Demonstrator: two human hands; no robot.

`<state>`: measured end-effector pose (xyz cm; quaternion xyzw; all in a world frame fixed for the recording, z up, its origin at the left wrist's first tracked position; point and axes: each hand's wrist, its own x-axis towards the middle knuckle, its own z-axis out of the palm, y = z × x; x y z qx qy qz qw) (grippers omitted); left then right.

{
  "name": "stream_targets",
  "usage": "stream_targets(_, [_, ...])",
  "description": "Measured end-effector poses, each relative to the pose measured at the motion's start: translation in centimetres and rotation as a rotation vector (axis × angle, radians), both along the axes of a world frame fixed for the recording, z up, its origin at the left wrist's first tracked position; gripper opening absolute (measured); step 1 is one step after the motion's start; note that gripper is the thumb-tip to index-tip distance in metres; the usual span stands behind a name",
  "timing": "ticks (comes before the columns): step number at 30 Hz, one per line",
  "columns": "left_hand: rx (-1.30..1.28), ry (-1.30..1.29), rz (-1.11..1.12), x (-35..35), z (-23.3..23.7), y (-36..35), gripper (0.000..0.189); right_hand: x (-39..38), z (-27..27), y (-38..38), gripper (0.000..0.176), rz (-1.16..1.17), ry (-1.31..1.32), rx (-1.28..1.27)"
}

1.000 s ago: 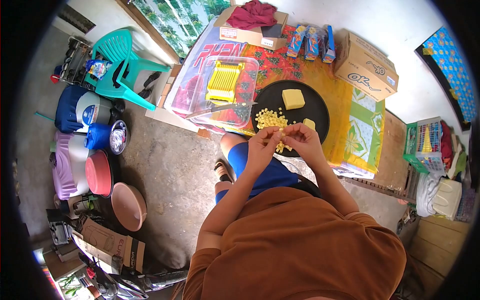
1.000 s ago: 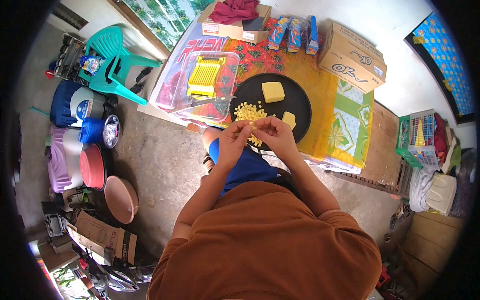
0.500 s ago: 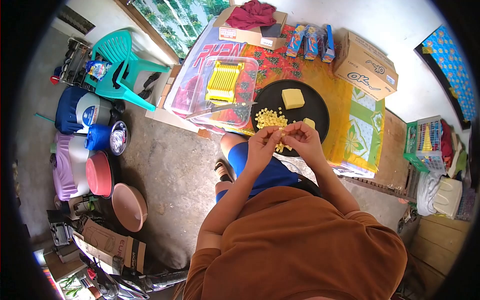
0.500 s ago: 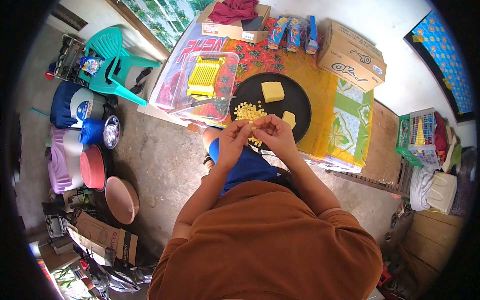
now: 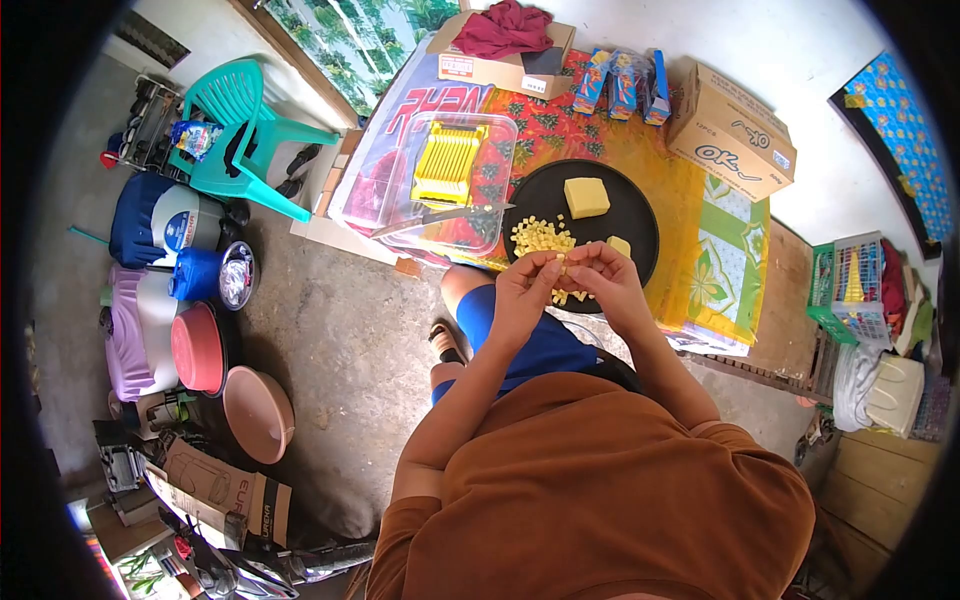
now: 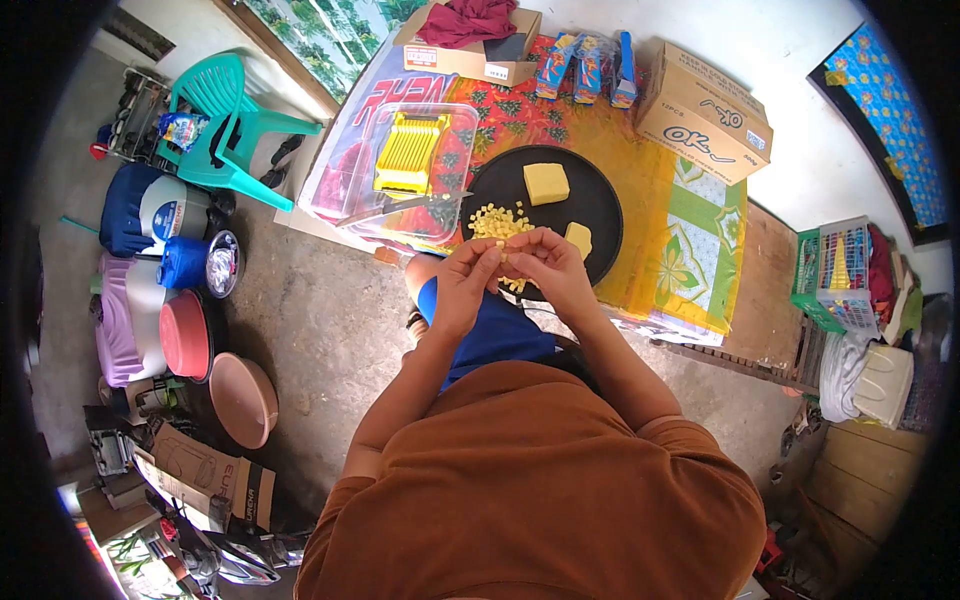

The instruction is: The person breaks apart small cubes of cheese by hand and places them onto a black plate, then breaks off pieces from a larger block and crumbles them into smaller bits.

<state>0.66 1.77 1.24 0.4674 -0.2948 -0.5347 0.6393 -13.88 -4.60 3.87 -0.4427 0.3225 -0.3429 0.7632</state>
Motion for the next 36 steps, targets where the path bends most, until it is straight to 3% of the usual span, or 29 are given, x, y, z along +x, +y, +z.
stream_targets(9, [0.108, -0.137, -0.017, -0.3, -1.9, -0.9, 0.026, -0.4, -3.8, -0.8, 0.019, -0.006, -0.037, 0.184])
stream_targets(12, [0.168, -0.152, -0.023, -0.5, -4.3, -1.0, 0.028, -1.0, -6.7, -1.3, 0.021, 0.007, 0.134, 0.108])
stream_targets(16, [0.293, -0.199, -0.027, -0.2, -5.8, -0.5, 0.027, -2.2, -8.4, -0.8, 0.021, 0.132, 0.727, -0.390])
stream_targets(28, [0.301, -0.150, -0.080, 0.4, -6.3, 0.0, 0.024, -2.8, -9.2, -0.7, 0.020, 0.073, 0.907, -0.680])
stream_targets(31, [0.261, -0.151, -0.059, 0.1, -6.0, 0.0, 0.023, -2.7, -8.3, -0.6, 0.020, 0.046, 0.817, -0.573])
stream_targets(34, [0.300, -0.104, -0.088, 0.2, -4.9, 0.1, 0.024, -2.8, -8.2, -1.0, 0.022, 0.074, 0.398, -0.120])
stream_targets(36, [0.283, -0.060, -0.118, 0.3, -4.1, 0.2, 0.025, -2.6, -7.2, -0.8, 0.022, 0.040, 0.295, -0.072])
